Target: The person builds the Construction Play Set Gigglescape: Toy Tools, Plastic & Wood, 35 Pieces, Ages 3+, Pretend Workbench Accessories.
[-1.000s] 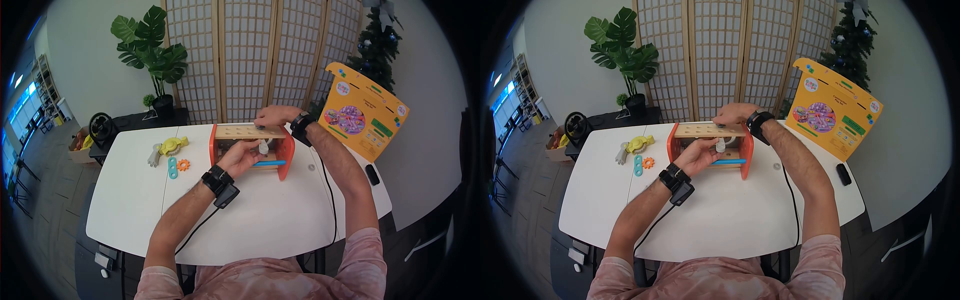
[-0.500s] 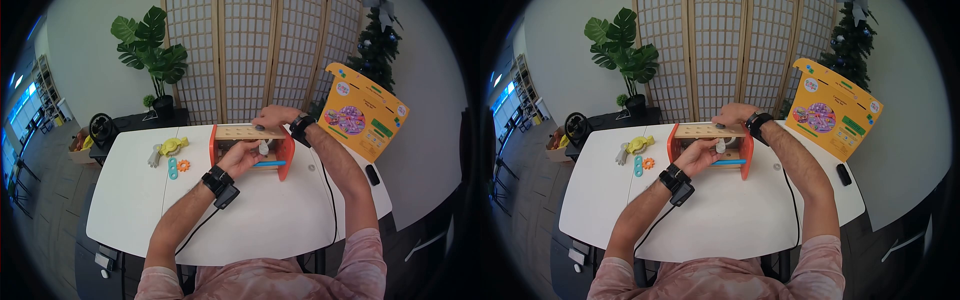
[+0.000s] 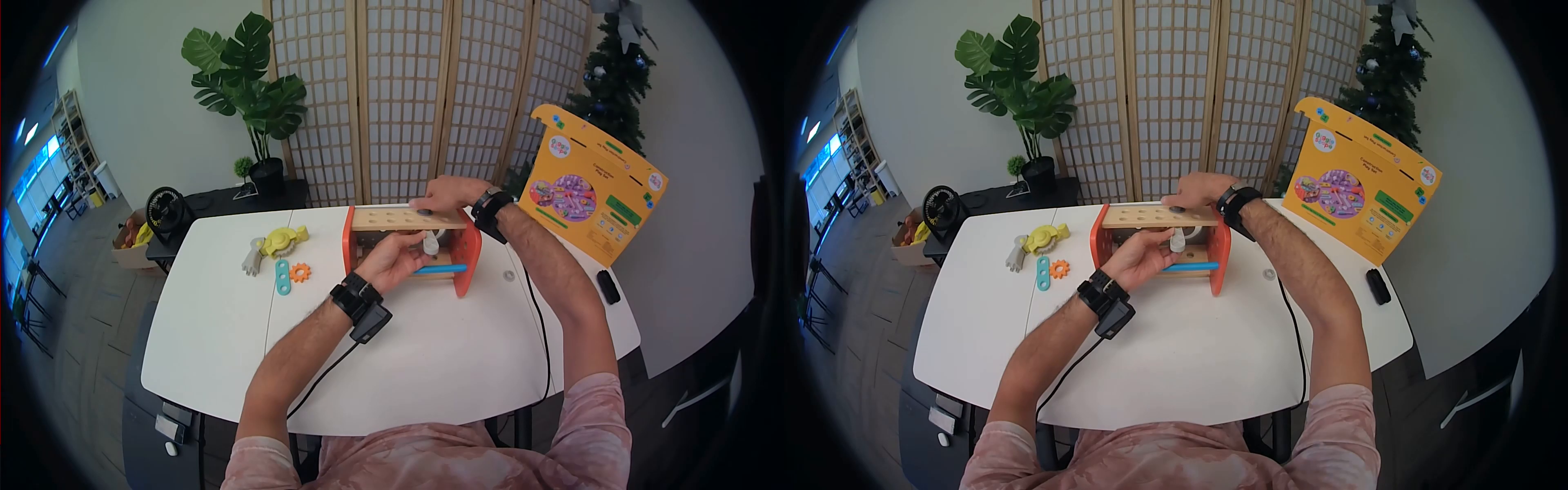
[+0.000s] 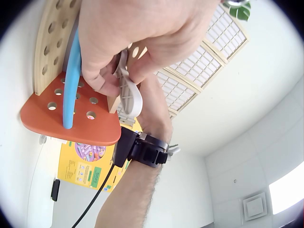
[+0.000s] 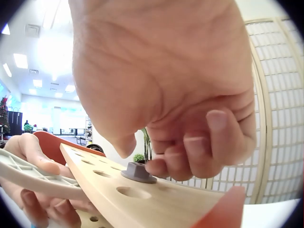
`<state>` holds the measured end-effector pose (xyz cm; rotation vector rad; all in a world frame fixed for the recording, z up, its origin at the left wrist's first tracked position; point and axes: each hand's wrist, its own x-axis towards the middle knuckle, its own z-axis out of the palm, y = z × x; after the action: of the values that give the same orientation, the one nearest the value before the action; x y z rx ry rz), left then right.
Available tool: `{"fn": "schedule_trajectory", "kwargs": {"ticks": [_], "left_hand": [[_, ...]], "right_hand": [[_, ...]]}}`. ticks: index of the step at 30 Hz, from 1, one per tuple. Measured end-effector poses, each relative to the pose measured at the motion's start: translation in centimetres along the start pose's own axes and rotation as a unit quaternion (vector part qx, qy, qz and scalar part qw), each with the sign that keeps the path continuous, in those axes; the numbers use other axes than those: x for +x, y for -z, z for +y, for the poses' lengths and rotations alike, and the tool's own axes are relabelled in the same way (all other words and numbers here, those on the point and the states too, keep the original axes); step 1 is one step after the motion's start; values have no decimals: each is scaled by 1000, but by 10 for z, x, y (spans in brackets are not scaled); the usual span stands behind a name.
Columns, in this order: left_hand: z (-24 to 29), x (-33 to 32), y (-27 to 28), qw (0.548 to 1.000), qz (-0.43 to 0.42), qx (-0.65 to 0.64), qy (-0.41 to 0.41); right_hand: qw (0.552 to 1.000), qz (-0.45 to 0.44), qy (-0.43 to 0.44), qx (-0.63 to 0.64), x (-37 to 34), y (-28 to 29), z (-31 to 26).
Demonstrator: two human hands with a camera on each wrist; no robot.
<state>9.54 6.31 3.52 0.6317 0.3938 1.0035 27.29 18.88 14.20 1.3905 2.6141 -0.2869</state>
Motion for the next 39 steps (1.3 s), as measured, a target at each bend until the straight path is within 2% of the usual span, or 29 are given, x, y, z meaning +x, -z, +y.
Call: {"fn": "schedule_trajectory", "kwargs": {"ticks": [6, 9, 15, 22, 27, 34, 39], "left_hand": [[0, -2, -2, 1000, -1, -1, 1], [1, -1, -2, 1000, 0, -6, 4], [1, -3, -3, 1000, 4, -9, 5], [1, -1, -1, 1000, -2, -16, 4], [1, -1, -1, 1000, -8, -18, 5], [2, -3, -4, 1000, -1, -10, 4], [2, -2, -2, 1000, -2, -8, 8]], "right_hand": [[998, 6, 10, 64, -8, -3, -3], [1000, -8, -10, 11, -4, 1, -4], [999, -10, 24, 34, -2, -3, -1], [999, -32, 24, 32, -15, 4, -6], [997, -17, 58, 40, -10, -2, 1], [999, -7, 40, 36, -7, -5, 2], [997, 17, 76, 25, -5, -10, 7]]}}
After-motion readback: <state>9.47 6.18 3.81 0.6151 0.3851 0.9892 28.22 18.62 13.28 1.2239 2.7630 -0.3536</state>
